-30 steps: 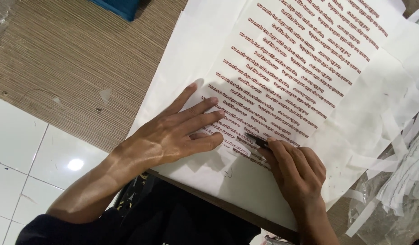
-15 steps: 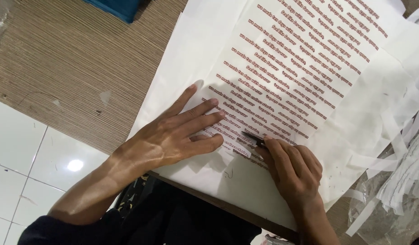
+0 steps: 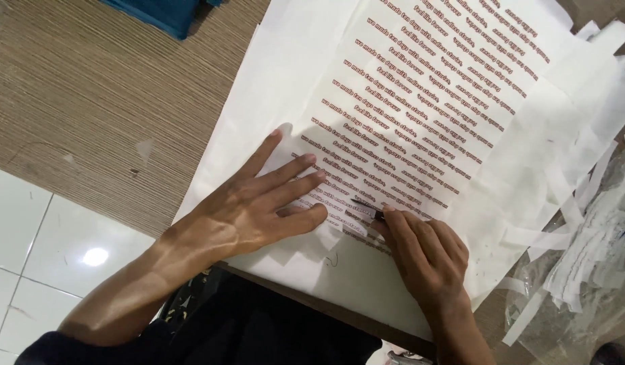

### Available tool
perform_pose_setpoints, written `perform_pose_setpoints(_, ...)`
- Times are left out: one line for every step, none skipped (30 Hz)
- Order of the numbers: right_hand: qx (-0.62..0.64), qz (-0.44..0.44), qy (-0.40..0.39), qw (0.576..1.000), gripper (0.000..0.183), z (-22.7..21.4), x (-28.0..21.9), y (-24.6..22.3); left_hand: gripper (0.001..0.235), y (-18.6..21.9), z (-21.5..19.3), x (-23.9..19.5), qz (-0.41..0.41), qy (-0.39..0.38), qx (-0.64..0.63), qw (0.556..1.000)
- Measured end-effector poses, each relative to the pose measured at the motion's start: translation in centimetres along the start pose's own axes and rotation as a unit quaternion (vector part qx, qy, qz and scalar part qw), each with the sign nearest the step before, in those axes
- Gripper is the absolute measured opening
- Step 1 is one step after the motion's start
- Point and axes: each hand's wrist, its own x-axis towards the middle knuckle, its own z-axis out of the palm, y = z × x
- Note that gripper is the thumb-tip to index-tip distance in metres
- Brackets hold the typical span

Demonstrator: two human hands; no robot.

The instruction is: Using thread snips to precisely cut individual garment labels from a large printed sheet on a workbench.

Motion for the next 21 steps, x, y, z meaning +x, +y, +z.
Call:
perform_pose_setpoints(-0.001,0.001,0.001,1.000,0.017,-0.2,-0.6,-0.1,0.047,0.4,0.0,0.2,0.001,0.000,0.000,1.000)
perform_pose_setpoints(0.003,0.026,-0.013,1.000,0.021,-0.5,-1.2,-0.1,0.035,0.9,0.0,0.4,0.004,-0.004,0.049,0.999)
perform_pose_setpoints(0.007,0.051,-0.028,0.998,0.026,-0.7,-1.8,-0.1,0.024,1.3,0.1,0.6,0.006,-0.008,0.099,0.995)
perform_pose_setpoints(0.007,0.053,-0.029,0.998,0.026,-1.4,-2.5,-0.6,0.024,2.0,0.3,0.5,0.007,-0.009,0.096,0.995)
perform_pose_setpoints(-0.007,0.121,-0.049,0.991,0.025,-2.0,-3.2,-1.1,0.022,2.8,0.6,0.5,0.003,0.008,0.125,0.992)
perform_pose_setpoints(-0.021,0.189,-0.069,0.979,0.026,-2.7,-3.9,-1.7,0.021,3.7,0.9,0.5,-0.002,0.023,0.152,0.988)
perform_pose_setpoints(-0.021,0.194,-0.071,0.978,0.026,-3.5,-3.8,-2.8,0.021,4.6,0.9,0.8,0.000,0.020,0.148,0.989)
perform_pose_setpoints(0.033,0.421,-0.104,0.900,0.024,-4.5,-3.7,-3.9,0.012,5.5,1.0,1.1,-0.003,0.016,0.114,0.993)
perform_pose_setpoints(0.087,0.622,-0.132,0.767,0.033,-5.4,-3.6,-5.0,0.009,6.4,1.2,1.5,-0.006,0.012,0.080,0.997)
perform_pose_setpoints(0.082,0.630,-0.134,0.761,0.033,-5.3,-5.3,-5.8,0.009,6.9,1.3,1.8,-0.004,0.009,0.069,0.998)
perform_pose_setpoints(0.266,0.736,0.011,0.622,0.032,-5.2,-6.9,-6.7,0.007,7.4,1.5,2.0,-0.007,0.025,0.059,0.998)
perform_pose_setpoints(0.425,0.778,0.161,0.434,0.040,-5.1,-8.6,-7.5,0.010,7.9,1.7,2.3,-0.011,0.042,0.051,0.998)
perform_pose_setpoints(0.419,0.783,0.163,0.430,0.040,-5.2,-8.8,-8.4,0.010,8.3,1.9,2.3,-0.010,0.040,0.043,0.998)
perform_pose_setpoints(0.455,0.774,0.137,0.420,0.040,-5.2,-8.9,-9.1,0.008,8.7,2.1,2.3,-0.024,0.039,0.033,0.998)
perform_pose_setpoints(0.489,0.763,0.112,0.407,0.043,-5.2,-9.0,-9.9,0.009,9.2,2.2,2.3,-0.039,0.037,0.023,0.998)
perform_pose_setpoints(0.486,0.767,0.113,0.405,0.043,-5.3,-9.4,-10.4,0.009,9.4,2.3,2.3,-0.039,0.035,0.017,0.998)
perform_pose_setpoints(0.552,0.742,0.120,0.361,0.044,-5.5,-9.7,-11.0,0.009,9.7,2.4,2.2,-0.045,0.033,0.014,0.998)
perform_pose_setpoints(0.615,0.712,0.126,0.314,0.047,-5.5,-10.0,-11.5,0.010,10.0,2.5,2.2,-0.053,0.030,0.012,0.998)
perform_pose_setpoints(0.613,0.715,0.128,0.312,0.047,-5.4,-10.2,-11.7,0.010,10.1,2.7,2.1,-0.053,0.028,0.008,0.998)
perform_pose_setpoints(0.589,0.748,0.122,0.279,0.051,-5.2,-10.4,-11.7,0.010,10.2,2.8,2.0,-0.057,0.032,0.001,0.998)
perform_pose_setpoints(0.565,0.779,0.116,0.245,0.055,-4.9,-10.6,-11.8,0.010,10.2,3.0,2.0,-0.061,0.036,-0.005,0.998)
